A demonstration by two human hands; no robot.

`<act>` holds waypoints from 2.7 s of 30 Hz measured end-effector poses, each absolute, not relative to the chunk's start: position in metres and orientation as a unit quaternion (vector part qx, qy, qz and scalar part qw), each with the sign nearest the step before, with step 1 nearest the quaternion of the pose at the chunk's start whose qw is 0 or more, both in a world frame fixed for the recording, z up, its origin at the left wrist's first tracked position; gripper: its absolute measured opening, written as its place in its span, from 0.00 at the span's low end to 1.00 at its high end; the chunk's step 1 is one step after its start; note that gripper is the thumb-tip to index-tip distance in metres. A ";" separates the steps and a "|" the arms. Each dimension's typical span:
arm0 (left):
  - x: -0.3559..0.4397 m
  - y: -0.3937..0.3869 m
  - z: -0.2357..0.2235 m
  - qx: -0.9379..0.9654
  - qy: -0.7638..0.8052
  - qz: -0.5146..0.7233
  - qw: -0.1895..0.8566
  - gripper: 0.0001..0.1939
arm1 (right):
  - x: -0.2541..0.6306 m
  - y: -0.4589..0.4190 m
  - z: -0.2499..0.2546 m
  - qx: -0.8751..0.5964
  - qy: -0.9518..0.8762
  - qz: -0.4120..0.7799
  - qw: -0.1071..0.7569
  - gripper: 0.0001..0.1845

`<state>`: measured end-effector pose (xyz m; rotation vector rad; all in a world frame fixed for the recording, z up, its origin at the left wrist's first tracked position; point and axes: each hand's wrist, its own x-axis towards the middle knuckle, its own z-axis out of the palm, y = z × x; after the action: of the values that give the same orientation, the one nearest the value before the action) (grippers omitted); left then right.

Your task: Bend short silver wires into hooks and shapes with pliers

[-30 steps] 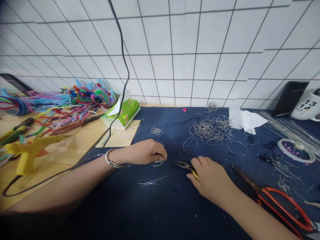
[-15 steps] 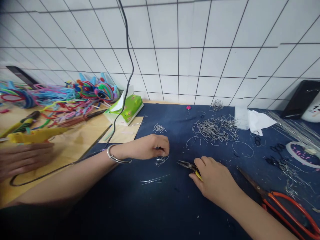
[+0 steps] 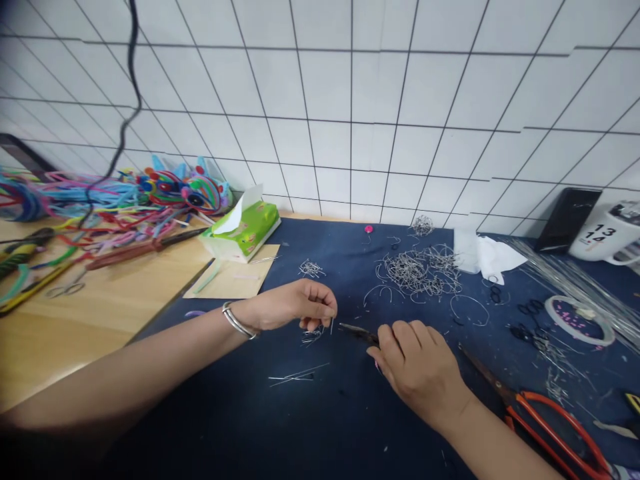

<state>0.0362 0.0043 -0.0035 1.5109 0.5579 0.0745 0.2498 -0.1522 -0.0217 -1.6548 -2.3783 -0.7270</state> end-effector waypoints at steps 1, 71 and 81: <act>0.037 0.004 -0.004 0.666 0.254 0.039 0.701 0.09 | 0.250 -0.153 -0.021 -0.543 -0.796 -0.258 0.074 0.16; 0.038 -0.037 0.015 0.968 0.118 0.127 0.179 0.17 | 0.247 -0.150 -0.017 -0.554 -0.822 -0.058 0.120 0.09; 0.039 -0.036 0.013 0.968 0.116 0.123 0.185 0.17 | 0.248 -0.149 -0.020 -0.555 -0.821 -0.059 0.118 0.09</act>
<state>0.0389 -0.0355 0.0127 2.7284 0.3272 0.3474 0.2477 -0.1490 -0.0198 -1.6240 -2.4022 -0.1735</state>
